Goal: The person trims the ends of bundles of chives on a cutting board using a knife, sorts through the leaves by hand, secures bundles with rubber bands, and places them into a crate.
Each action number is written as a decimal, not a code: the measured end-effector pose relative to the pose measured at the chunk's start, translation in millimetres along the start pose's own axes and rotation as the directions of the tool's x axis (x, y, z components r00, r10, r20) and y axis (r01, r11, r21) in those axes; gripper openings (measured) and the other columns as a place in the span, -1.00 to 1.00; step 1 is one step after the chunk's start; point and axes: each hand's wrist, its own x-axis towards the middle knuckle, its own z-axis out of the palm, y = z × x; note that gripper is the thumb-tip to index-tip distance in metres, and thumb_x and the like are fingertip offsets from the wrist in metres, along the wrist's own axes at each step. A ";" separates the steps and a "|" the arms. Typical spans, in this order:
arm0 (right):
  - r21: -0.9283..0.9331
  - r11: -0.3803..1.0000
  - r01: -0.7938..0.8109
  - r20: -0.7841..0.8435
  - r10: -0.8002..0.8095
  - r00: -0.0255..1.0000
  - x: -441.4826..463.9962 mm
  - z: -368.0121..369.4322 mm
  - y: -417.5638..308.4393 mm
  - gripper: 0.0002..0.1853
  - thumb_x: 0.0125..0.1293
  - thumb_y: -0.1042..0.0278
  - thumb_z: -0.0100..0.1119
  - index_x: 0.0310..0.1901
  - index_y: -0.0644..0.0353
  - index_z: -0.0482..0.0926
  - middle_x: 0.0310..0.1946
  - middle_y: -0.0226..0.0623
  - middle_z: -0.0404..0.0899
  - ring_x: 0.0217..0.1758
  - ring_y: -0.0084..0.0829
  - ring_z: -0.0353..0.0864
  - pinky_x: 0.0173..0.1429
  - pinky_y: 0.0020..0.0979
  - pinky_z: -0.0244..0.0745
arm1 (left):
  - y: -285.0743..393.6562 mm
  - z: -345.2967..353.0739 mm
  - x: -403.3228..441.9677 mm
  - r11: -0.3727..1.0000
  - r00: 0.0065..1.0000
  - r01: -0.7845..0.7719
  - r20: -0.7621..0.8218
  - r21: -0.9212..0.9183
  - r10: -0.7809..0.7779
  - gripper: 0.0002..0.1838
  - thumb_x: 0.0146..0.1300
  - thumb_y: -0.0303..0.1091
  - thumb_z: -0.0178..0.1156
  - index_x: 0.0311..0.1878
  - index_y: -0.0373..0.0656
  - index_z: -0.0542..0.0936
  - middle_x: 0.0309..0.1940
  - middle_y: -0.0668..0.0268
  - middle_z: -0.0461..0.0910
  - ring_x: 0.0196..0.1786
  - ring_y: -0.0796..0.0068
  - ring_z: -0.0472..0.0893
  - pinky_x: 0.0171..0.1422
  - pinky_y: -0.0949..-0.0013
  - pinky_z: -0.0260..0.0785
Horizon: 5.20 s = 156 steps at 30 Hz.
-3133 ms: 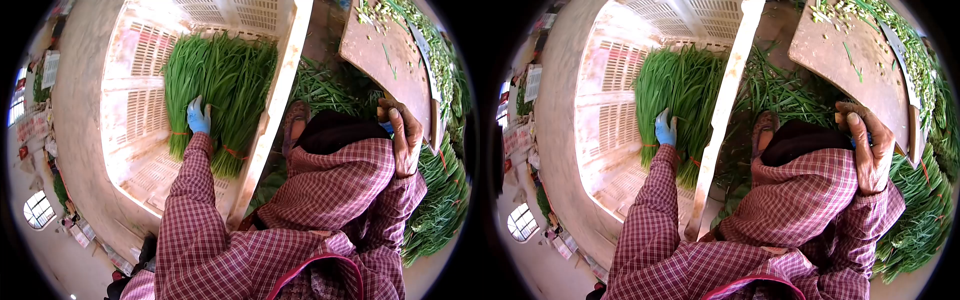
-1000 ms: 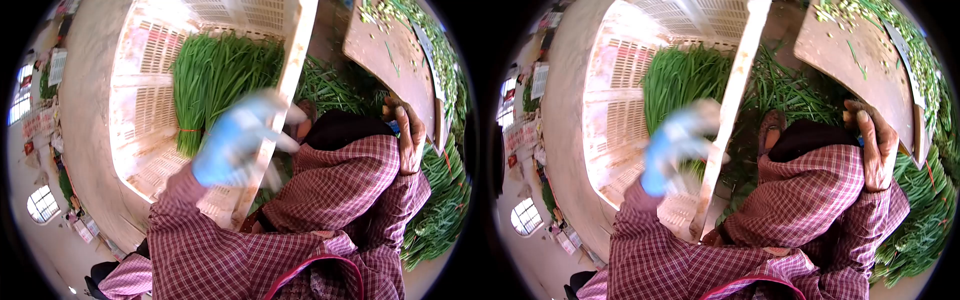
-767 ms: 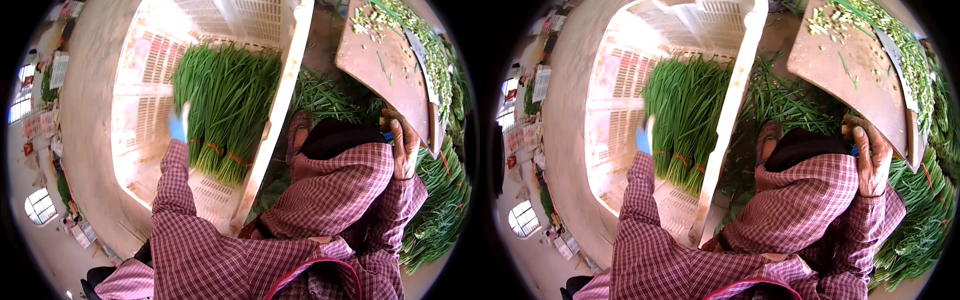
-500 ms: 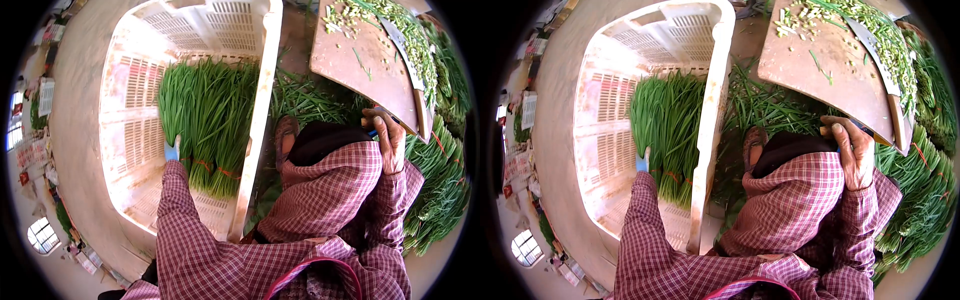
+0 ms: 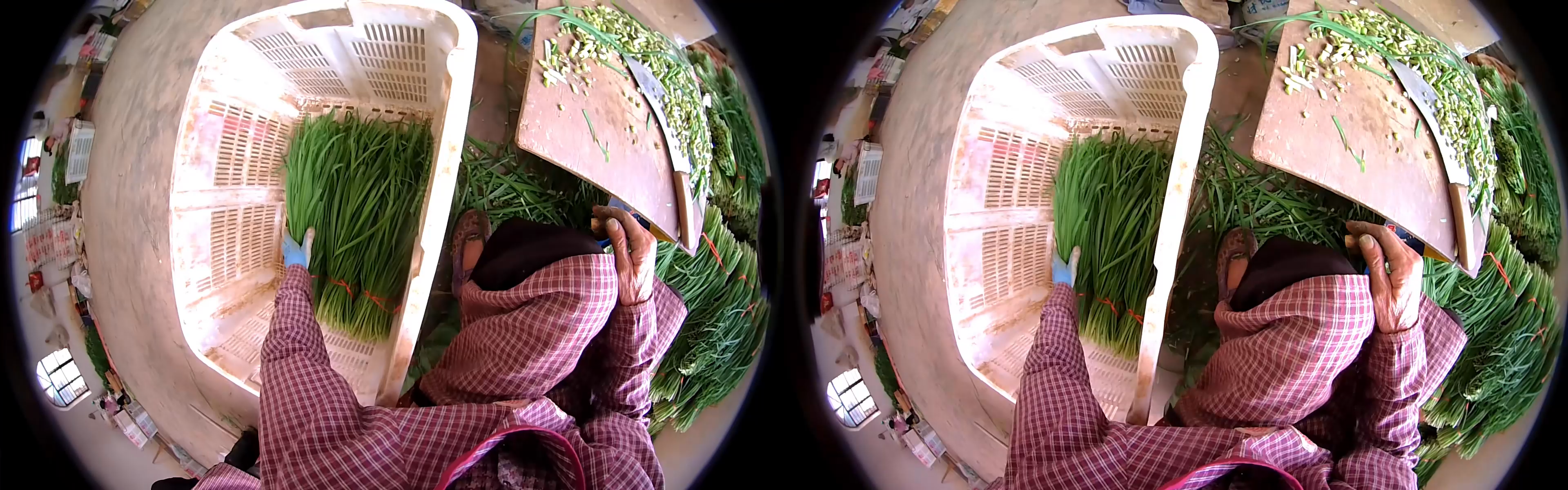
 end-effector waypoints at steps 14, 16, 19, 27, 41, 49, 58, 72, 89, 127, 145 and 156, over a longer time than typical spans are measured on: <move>-0.193 0.981 0.006 -0.017 -0.009 1.000 -10.1 -16.3 18.7 -0.80 0.33 0.54 0.08 -0.09 0.36 0.65 -0.35 -0.15 0.67 -0.24 -0.40 0.70 -0.10 -0.43 0.54 | 242.1 63.0 38.4 0.755 0.752 -0.646 -0.075 0.114 0.655 -0.87 0.11 -0.25 0.36 -0.24 0.08 0.73 0.16 0.29 0.49 0.37 0.14 0.30 0.47 0.07 0.08; -0.194 0.981 -0.010 -0.023 0.006 1.000 -10.9 -17.7 23.8 -0.81 0.31 0.54 0.09 -0.11 0.35 0.66 -0.35 -0.15 0.68 -0.25 -0.38 0.70 -0.11 -0.41 0.54 | 250.4 70.1 44.4 0.770 0.785 -0.609 0.007 0.192 0.619 -0.85 0.13 -0.21 0.36 -0.22 0.10 0.74 0.21 0.28 0.46 0.41 0.14 0.24 0.49 0.06 0.03; -0.209 0.978 -0.019 -0.026 0.014 1.000 -8.9 -19.1 27.7 -0.81 0.31 0.54 0.09 -0.12 0.35 0.66 -0.36 -0.15 0.67 -0.25 -0.37 0.70 -0.11 -0.41 0.54 | 257.4 77.5 55.3 0.769 0.837 -0.540 0.120 0.343 0.534 -0.80 0.16 -0.12 0.34 -0.17 0.11 0.75 0.29 0.26 0.39 0.47 0.14 0.14 0.53 0.05 -0.05; -0.207 0.978 -0.039 -0.024 0.035 0.999 -7.1 -19.6 45.0 -0.82 0.30 0.55 0.11 -0.13 0.35 0.66 -0.34 -0.12 0.69 -0.25 -0.34 0.71 -0.10 -0.39 0.55 | 265.0 89.0 68.6 0.807 0.876 -0.481 0.142 0.342 0.461 -0.82 0.17 -0.15 0.32 -0.25 0.02 0.75 0.17 0.24 0.50 0.38 0.12 0.29 0.44 0.03 0.11; -0.199 0.979 0.049 -0.140 -0.078 0.987 3.2 -41.5 41.5 -0.85 0.27 0.43 0.23 -0.14 0.21 0.63 -0.30 -0.15 0.66 -0.23 -0.13 0.68 -0.10 -0.27 0.58 | 245.0 73.6 140.6 0.640 0.884 -0.350 -0.015 -0.684 0.468 -0.72 0.38 -0.31 0.08 -0.07 -0.39 0.48 -0.15 0.09 0.57 -0.11 0.30 0.52 0.04 0.25 0.40; -0.330 0.939 -0.096 -0.469 -0.074 0.880 -58.1 -124.2 79.3 -0.74 0.28 0.43 0.19 0.00 0.19 0.58 -0.18 -0.19 0.60 -0.09 -0.14 0.62 0.01 -0.24 0.53 | 330.2 -32.0 66.0 0.813 0.904 -0.427 -0.160 -0.397 0.397 -0.39 0.49 -0.04 -0.12 0.27 -0.48 0.37 0.27 -0.13 0.37 0.30 0.02 0.37 0.42 0.16 0.19; 0.003 0.882 -0.471 -0.566 0.390 0.726 -151.3 -164.9 195.8 -0.60 0.36 0.24 0.14 0.18 0.18 0.49 -0.12 -0.12 0.68 -0.05 -0.25 0.69 0.07 -0.28 0.53 | 459.8 -101.6 -82.0 0.536 0.698 -0.508 0.042 -0.674 0.715 -0.44 0.46 -0.12 -0.06 0.33 -0.35 0.26 0.25 0.00 0.35 0.28 0.09 0.39 0.41 0.06 0.23; 0.270 0.772 -0.576 -0.512 0.621 0.594 -80.3 -218.2 412.3 -0.26 0.23 -0.04 0.19 0.32 0.29 0.29 0.02 -0.07 0.65 0.12 -0.10 0.60 0.27 -0.21 0.43 | 525.7 -55.3 -261.1 0.501 0.517 -0.812 0.029 -0.300 0.856 -0.35 0.27 -0.28 0.28 0.34 -0.40 0.32 0.26 -0.06 0.43 0.25 0.13 0.47 0.39 0.14 0.26; -0.008 0.308 -0.951 -0.535 0.803 0.264 86.2 -220.6 540.2 0.21 -0.10 -0.20 0.49 0.51 -0.04 -0.05 0.17 -0.04 0.42 0.23 -0.09 0.42 0.34 -0.11 0.29 | 520.6 0.7 -310.1 0.421 0.363 -0.897 0.319 -0.135 0.876 -0.39 0.26 -0.21 0.24 0.29 -0.37 0.39 0.20 -0.02 0.48 0.26 0.02 0.45 0.38 0.06 0.25; -0.144 0.972 0.185 -0.469 -0.232 0.852 40.8 -155.3 47.3 -0.65 0.22 0.12 0.26 -0.06 0.13 0.53 -0.13 -0.13 0.52 -0.01 -0.13 0.57 -0.01 -0.11 0.54 | 638.0 -233.5 -281.1 0.097 0.112 -0.964 -0.047 -0.246 0.993 0.02 -0.18 -0.45 0.53 0.43 -0.21 0.23 0.20 0.17 0.49 0.22 0.29 0.51 0.34 0.29 0.34; -0.234 0.972 -0.017 -0.118 -0.011 0.993 83.2 -142.7 84.8 -0.57 0.32 0.05 0.00 -0.09 0.34 0.39 -0.29 0.15 0.62 -0.20 0.11 0.64 -0.04 0.01 0.54 | 632.0 -55.6 -193.2 0.329 0.379 -0.925 0.471 0.188 0.796 0.42 -0.39 0.01 0.66 0.50 -0.32 -0.01 0.38 -0.13 0.22 0.44 -0.05 0.25 0.48 0.18 0.16; 0.013 0.982 0.186 -0.320 -0.172 0.931 14.0 -127.8 70.8 -0.68 0.41 0.12 0.05 -0.04 0.20 0.36 -0.41 0.10 0.61 -0.33 0.17 0.60 -0.27 0.07 0.44 | 653.5 -8.9 -204.0 0.319 0.545 -0.785 0.347 0.531 0.763 0.40 -0.42 0.18 0.61 0.46 -0.27 0.06 0.28 -0.05 0.38 0.32 0.01 0.41 0.40 0.06 0.26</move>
